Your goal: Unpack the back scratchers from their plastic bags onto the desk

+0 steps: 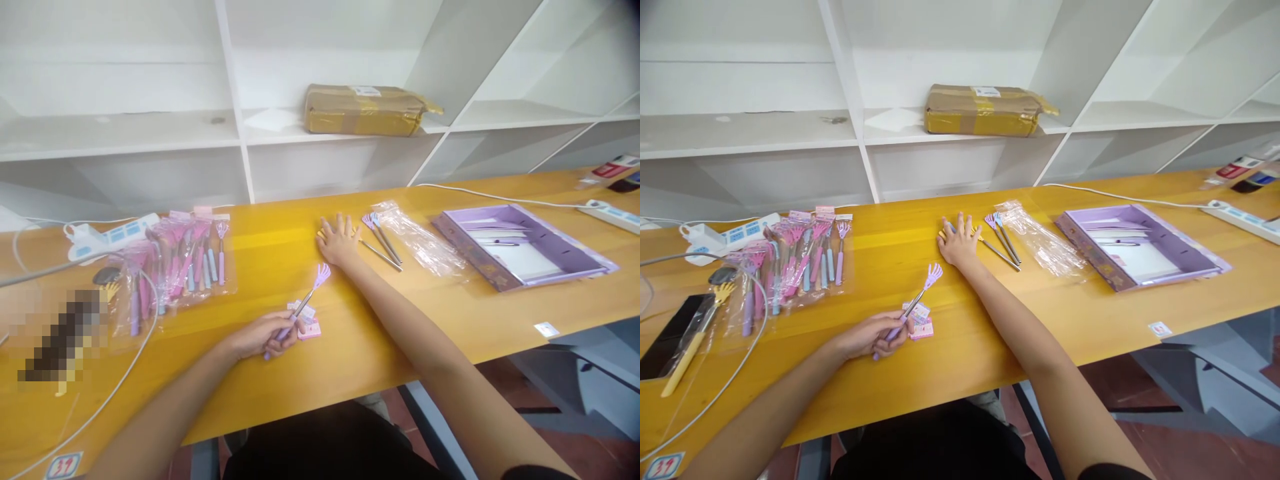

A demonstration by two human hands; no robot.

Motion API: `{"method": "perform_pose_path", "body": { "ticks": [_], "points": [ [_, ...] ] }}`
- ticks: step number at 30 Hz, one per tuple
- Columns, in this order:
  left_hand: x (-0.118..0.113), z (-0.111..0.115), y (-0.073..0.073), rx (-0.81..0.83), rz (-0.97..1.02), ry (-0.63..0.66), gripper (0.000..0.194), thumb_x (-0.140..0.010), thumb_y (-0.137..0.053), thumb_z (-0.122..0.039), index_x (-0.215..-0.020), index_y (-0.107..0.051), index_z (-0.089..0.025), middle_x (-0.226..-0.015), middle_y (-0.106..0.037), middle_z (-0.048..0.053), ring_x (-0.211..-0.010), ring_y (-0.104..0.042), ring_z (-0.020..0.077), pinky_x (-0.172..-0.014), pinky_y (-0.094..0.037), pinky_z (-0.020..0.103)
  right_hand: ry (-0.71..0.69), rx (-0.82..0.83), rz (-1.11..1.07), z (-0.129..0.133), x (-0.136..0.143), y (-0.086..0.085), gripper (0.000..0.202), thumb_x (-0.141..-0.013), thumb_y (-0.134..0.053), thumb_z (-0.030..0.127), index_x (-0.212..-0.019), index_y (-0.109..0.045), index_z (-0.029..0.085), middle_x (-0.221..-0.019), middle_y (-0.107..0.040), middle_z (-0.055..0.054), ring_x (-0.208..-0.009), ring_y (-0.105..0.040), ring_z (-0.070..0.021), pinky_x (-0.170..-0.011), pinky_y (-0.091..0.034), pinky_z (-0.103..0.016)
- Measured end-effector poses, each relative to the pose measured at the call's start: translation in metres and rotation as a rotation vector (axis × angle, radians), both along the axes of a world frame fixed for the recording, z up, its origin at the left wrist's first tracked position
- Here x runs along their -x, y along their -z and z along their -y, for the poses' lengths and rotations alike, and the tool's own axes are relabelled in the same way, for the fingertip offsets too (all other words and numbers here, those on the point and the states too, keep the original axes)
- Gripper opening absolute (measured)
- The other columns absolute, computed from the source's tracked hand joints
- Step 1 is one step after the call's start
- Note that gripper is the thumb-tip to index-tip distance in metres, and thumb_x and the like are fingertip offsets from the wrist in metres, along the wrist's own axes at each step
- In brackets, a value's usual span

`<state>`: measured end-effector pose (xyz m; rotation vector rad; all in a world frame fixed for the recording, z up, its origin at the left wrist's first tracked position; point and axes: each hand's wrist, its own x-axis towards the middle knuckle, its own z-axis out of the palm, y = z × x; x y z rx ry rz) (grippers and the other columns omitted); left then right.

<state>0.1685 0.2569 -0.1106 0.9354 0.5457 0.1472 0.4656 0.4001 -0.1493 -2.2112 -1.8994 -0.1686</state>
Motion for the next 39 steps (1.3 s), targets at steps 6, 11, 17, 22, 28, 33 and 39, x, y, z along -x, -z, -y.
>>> {"method": "perform_pose_path", "body": {
  "ticks": [6, 11, 17, 22, 28, 33, 39],
  "points": [
    [-0.001, 0.0, 0.001, -0.009, 0.002, -0.002, 0.025, -0.101, -0.056, -0.043, -0.105, -0.055, -0.018, -0.069, -0.048, -0.006, -0.044, -0.022, 0.0037, -0.04, -0.019, 0.016, 0.018, 0.086, 0.057, 0.025, -0.09, -0.001, 0.1, -0.093, -0.038, 0.087, -0.173, -0.015, 0.032, -0.178, 0.004, -0.017, -0.158, -0.009, -0.0555, -0.113, -0.02, -0.081],
    [-0.001, -0.002, 0.003, 0.01, -0.001, 0.001, 0.026, -0.101, -0.056, -0.044, -0.105, -0.053, -0.019, -0.07, -0.048, -0.006, -0.043, -0.023, 0.004, -0.039, -0.021, 0.015, -0.001, 0.09, 0.062, 0.049, -0.117, 0.006, 0.09, -0.098, -0.037, 0.079, -0.173, -0.016, 0.033, -0.178, 0.002, -0.016, -0.157, -0.021, -0.0492, -0.116, -0.031, -0.069],
    [0.0, -0.002, 0.003, 0.013, -0.009, -0.005, 0.024, -0.102, -0.054, -0.042, -0.107, -0.053, -0.019, -0.071, -0.048, -0.006, -0.044, -0.024, 0.0041, -0.038, -0.022, 0.015, 0.083, 0.132, 0.008, 0.044, -0.078, 0.01, 0.085, -0.098, -0.035, 0.08, -0.17, -0.027, 0.034, -0.177, -0.005, -0.017, -0.158, -0.018, -0.05, -0.118, -0.028, -0.068],
    [0.001, -0.002, 0.003, 0.002, -0.011, -0.002, 0.024, -0.103, -0.053, -0.043, -0.107, -0.053, -0.019, -0.07, -0.048, -0.006, -0.043, -0.023, 0.004, -0.038, -0.023, 0.015, 0.132, 0.137, -0.011, 0.031, -0.055, 0.016, 0.088, -0.098, -0.029, 0.081, -0.171, -0.025, 0.031, -0.176, -0.009, -0.021, -0.155, -0.019, -0.0535, -0.113, -0.029, -0.074],
    [0.001, -0.002, 0.005, 0.007, -0.005, 0.004, 0.026, -0.101, -0.056, -0.044, -0.107, -0.054, -0.019, -0.07, -0.048, -0.006, -0.043, -0.025, 0.004, -0.038, -0.024, 0.015, 0.102, 0.05, 0.051, 0.03, -0.039, 0.017, 0.082, -0.105, -0.025, 0.068, -0.17, -0.028, 0.019, -0.17, -0.022, -0.03, -0.149, -0.03, -0.0532, -0.108, -0.034, -0.073],
    [0.0, -0.002, 0.002, 0.029, 0.012, 0.001, 0.024, -0.1, -0.057, -0.042, -0.105, -0.054, -0.018, -0.069, -0.049, -0.006, -0.043, -0.024, 0.0033, -0.039, -0.02, 0.015, -0.029, -0.009, 0.129, 0.028, -0.033, -0.004, 0.072, -0.108, -0.024, 0.061, -0.17, -0.032, 0.024, -0.174, -0.022, -0.018, -0.158, -0.018, -0.048, -0.118, -0.023, -0.072],
    [0.0, -0.002, -0.001, 0.036, 0.017, -0.009, 0.024, -0.1, -0.059, -0.041, -0.105, -0.054, -0.018, -0.069, -0.049, -0.006, -0.043, -0.024, 0.0033, -0.039, -0.02, 0.015, -0.393, 0.08, 0.16, 0.015, -0.022, -0.017, 0.073, -0.107, -0.031, 0.068, -0.171, -0.025, 0.034, -0.178, -0.016, -0.01, -0.162, -0.017, -0.0382, -0.127, -0.013, -0.064]
  ]
}}
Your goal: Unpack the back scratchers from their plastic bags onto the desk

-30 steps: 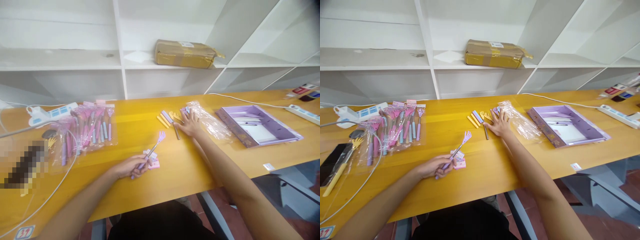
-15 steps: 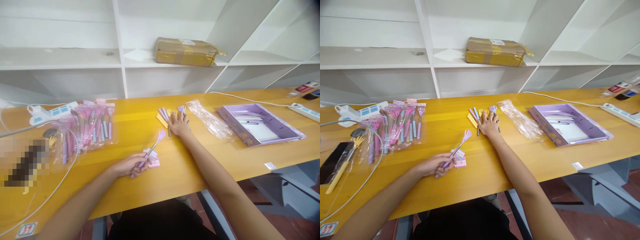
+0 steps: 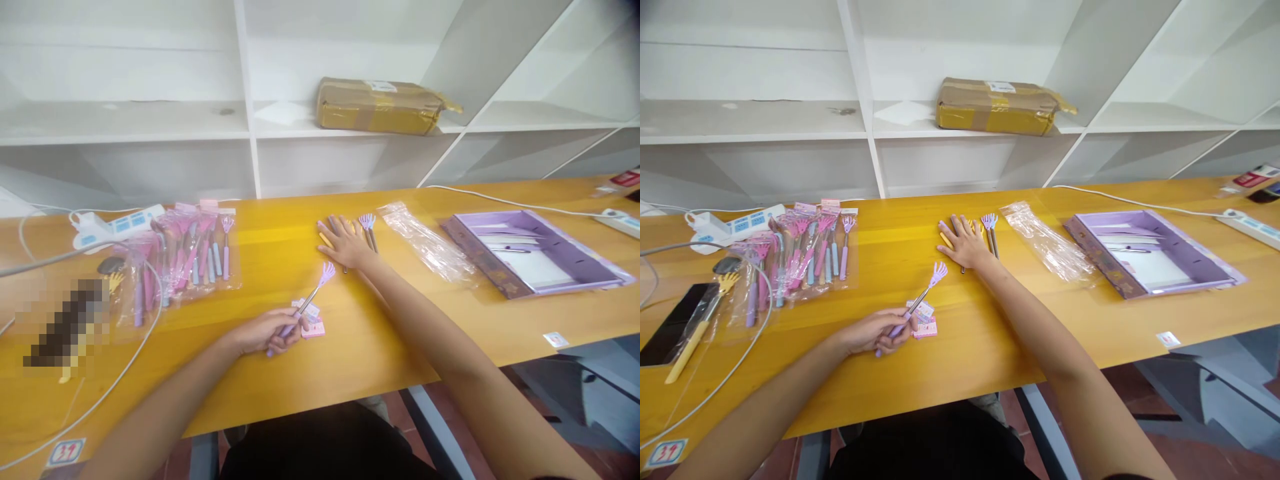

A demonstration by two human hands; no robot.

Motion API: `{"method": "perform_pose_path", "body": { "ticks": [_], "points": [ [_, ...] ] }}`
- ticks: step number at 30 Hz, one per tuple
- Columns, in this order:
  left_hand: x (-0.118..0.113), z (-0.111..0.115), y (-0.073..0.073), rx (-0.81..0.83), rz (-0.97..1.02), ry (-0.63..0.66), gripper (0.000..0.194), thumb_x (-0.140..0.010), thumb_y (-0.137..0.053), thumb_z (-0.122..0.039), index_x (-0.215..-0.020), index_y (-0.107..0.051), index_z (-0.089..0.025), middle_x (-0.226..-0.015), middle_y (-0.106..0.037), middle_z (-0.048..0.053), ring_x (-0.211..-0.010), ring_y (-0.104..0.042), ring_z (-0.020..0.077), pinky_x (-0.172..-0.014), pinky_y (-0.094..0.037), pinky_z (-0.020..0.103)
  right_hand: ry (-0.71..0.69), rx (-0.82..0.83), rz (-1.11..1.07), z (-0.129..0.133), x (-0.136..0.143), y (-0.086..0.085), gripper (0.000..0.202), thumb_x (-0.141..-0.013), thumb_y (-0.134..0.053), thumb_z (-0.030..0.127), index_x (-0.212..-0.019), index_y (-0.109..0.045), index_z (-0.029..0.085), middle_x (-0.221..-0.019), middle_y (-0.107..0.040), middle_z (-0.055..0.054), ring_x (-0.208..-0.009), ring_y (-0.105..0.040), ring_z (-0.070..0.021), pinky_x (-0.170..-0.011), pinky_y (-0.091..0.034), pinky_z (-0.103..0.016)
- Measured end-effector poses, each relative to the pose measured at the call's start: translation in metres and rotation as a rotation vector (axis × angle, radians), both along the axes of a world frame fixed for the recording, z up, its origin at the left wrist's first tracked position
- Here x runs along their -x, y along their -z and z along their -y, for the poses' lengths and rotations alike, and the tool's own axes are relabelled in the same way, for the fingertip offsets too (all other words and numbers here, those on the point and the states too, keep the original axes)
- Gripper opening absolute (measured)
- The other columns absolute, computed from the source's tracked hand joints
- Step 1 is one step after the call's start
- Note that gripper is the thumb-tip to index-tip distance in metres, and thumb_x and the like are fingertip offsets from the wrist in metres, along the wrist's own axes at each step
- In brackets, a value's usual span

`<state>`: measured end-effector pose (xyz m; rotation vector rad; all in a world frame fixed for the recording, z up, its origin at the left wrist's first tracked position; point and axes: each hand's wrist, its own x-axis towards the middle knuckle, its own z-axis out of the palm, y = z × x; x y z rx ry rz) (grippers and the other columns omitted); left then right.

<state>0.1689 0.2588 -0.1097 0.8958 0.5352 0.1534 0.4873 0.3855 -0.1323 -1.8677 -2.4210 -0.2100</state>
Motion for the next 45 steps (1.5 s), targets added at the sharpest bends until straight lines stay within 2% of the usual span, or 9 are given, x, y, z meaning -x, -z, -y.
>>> {"method": "perform_pose_path", "body": {
  "ticks": [5, 15, 19, 25, 28, 31, 35, 40, 45],
  "points": [
    [0.001, -0.001, 0.003, 0.012, -0.008, 0.008, 0.024, -0.1, -0.059, -0.041, -0.105, -0.054, -0.018, -0.07, -0.049, -0.006, -0.043, -0.025, 0.0034, -0.039, -0.021, 0.014, 0.019, 0.034, -0.053, -0.015, 0.027, 0.015, 0.075, -0.109, -0.027, 0.063, -0.164, -0.04, 0.014, -0.175, -0.021, -0.019, -0.162, -0.015, -0.0373, -0.128, -0.016, -0.057],
    [0.001, 0.0, 0.004, -0.004, -0.019, 0.003, 0.023, -0.1, -0.056, -0.039, -0.108, -0.056, -0.017, -0.069, -0.048, -0.006, -0.042, -0.025, 0.0037, -0.037, -0.022, 0.014, 0.161, 0.018, -0.155, -0.024, 0.09, 0.009, 0.056, -0.112, -0.022, 0.04, -0.155, -0.046, 0.014, -0.167, -0.029, -0.024, -0.152, -0.025, -0.0415, -0.112, -0.033, -0.058],
    [0.001, 0.001, 0.003, -0.002, 0.014, -0.024, 0.023, -0.101, -0.056, -0.039, -0.109, -0.056, -0.017, -0.069, -0.048, -0.006, -0.043, -0.025, 0.004, -0.038, -0.022, 0.015, 0.2, -0.052, -0.163, -0.023, 0.099, 0.003, 0.05, -0.111, -0.026, 0.041, -0.136, -0.06, 0.014, -0.146, -0.048, -0.025, -0.127, -0.044, -0.0399, -0.1, -0.04, -0.054],
    [0.001, 0.001, 0.005, 0.003, 0.067, -0.097, 0.022, -0.104, -0.054, -0.039, -0.105, -0.056, -0.018, -0.066, -0.047, -0.006, -0.042, -0.022, 0.0039, -0.038, -0.019, 0.016, 0.23, -0.132, -0.221, -0.026, 0.1, -0.01, 0.046, -0.11, -0.033, 0.042, -0.131, -0.062, 0.013, -0.139, -0.051, -0.025, -0.121, -0.044, -0.0391, -0.099, -0.037, -0.052],
    [0.0, 0.001, 0.003, -0.04, 0.147, -0.178, 0.024, -0.106, -0.055, -0.041, -0.109, -0.056, -0.017, -0.068, -0.043, -0.008, -0.044, -0.02, 0.0043, -0.04, -0.02, 0.017, 0.099, -0.151, -0.469, -0.007, 0.088, -0.021, 0.04, -0.107, -0.04, 0.037, -0.132, -0.061, 0.013, -0.136, -0.053, -0.023, -0.123, -0.047, -0.0362, -0.103, -0.039, -0.05],
    [0.0, 0.001, 0.001, -0.107, 0.174, -0.218, 0.031, -0.106, -0.055, -0.047, -0.116, -0.055, -0.018, -0.069, -0.036, -0.01, -0.046, -0.019, 0.0057, -0.042, -0.022, 0.019, -0.198, 0.145, -0.922, 0.036, 0.077, -0.024, 0.035, -0.102, -0.052, 0.047, -0.116, -0.061, 0.017, -0.11, -0.062, -0.013, -0.1, -0.056, -0.0258, -0.089, -0.048, -0.038],
    [0.001, 0.004, -0.004, -0.49, -0.093, -0.182, 0.036, -0.109, -0.044, -0.055, -0.113, -0.053, -0.021, -0.07, -0.04, -0.007, -0.052, -0.036, 0.0102, -0.05, -0.034, 0.022, -0.343, 0.684, -1.237, 0.105, 0.089, -0.02, 0.051, -0.095, -0.059, 0.068, -0.092, -0.061, 0.017, -0.079, -0.059, -0.003, -0.07, -0.05, -0.0151, -0.065, -0.044, -0.027],
    [-0.001, 0.019, -0.014, -1.343, -0.734, 0.001, 0.021, -0.109, -0.037, -0.024, -0.11, -0.058, -0.018, -0.098, -0.069, 0.012, -0.085, -0.068, 0.0253, -0.074, -0.053, 0.036, -0.182, 0.711, -1.441, 0.148, 0.115, -0.029, 0.06, -0.093, -0.058, 0.075, -0.078, -0.064, 0.017, -0.074, -0.06, -0.004, -0.069, -0.054, -0.0157, -0.066, -0.046, -0.028],
    [-0.008, 0.033, -0.025, -1.792, -0.881, 0.126, 0.017, -0.107, -0.042, -0.016, -0.1, -0.058, -0.017, -0.086, -0.071, 0.009, -0.075, -0.072, 0.026, -0.066, -0.057, 0.034, -0.067, 0.826, -1.533, 0.165, 0.105, -0.048, 0.062, -0.092, -0.057, 0.077, -0.069, -0.049, 0.02, -0.062, -0.047, 0.002, -0.06, -0.044, -0.012, -0.061, -0.044, -0.027]
  ]
}}
